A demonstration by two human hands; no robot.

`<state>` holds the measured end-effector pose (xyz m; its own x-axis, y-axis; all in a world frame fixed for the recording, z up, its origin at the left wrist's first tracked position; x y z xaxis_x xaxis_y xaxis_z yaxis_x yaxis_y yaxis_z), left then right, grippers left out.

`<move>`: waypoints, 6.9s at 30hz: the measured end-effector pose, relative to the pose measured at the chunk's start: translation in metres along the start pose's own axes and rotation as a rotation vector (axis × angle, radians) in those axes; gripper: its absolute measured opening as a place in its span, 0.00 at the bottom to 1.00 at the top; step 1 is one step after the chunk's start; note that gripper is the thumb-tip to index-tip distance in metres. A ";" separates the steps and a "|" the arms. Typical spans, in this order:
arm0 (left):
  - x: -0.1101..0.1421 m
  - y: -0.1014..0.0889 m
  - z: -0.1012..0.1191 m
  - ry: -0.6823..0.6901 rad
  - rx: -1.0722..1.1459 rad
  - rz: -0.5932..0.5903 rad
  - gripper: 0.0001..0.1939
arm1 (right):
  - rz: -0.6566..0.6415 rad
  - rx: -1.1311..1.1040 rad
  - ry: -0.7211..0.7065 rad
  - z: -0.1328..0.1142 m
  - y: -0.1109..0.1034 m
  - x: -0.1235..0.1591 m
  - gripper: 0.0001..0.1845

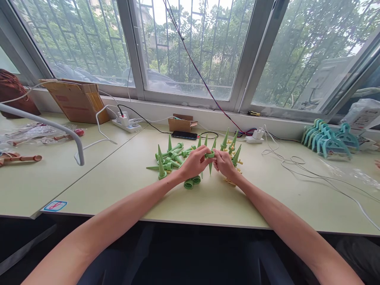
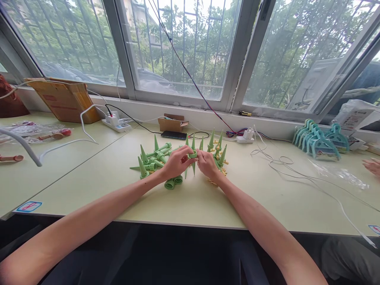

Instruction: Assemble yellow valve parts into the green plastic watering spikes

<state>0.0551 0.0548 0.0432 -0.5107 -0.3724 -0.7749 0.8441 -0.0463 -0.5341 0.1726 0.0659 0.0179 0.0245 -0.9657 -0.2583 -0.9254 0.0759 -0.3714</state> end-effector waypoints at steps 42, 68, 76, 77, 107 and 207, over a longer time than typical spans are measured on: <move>0.000 0.000 0.002 0.035 -0.016 0.004 0.08 | -0.002 -0.027 -0.016 0.001 0.001 -0.001 0.28; 0.001 0.001 0.003 0.023 -0.032 -0.007 0.08 | 0.001 -0.037 -0.020 0.000 0.001 -0.001 0.29; 0.000 0.001 0.003 0.035 -0.043 -0.011 0.08 | -0.013 -0.081 -0.018 0.000 0.001 0.000 0.28; 0.000 0.001 0.004 0.037 -0.044 -0.010 0.08 | -0.015 -0.083 -0.014 0.001 0.002 0.000 0.28; 0.001 0.001 0.004 0.038 -0.046 0.006 0.06 | -0.027 -0.072 -0.027 0.001 0.003 -0.001 0.28; -0.002 0.003 0.014 0.124 -0.015 -0.055 0.04 | -0.083 -0.278 0.034 0.005 0.008 -0.002 0.27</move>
<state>0.0610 0.0422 0.0481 -0.5734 -0.2524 -0.7794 0.8121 -0.0494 -0.5815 0.1667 0.0695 0.0110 0.0961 -0.9739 -0.2058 -0.9890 -0.0701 -0.1305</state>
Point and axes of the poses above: each hand's wrist, its own x-axis away from the middle knuckle, its own y-axis out of the palm, z = x × y, the point moved 8 cm from there along -x, towards the middle knuckle, and after that the axes turned 12 degrees about y, right-handed, at the moved point
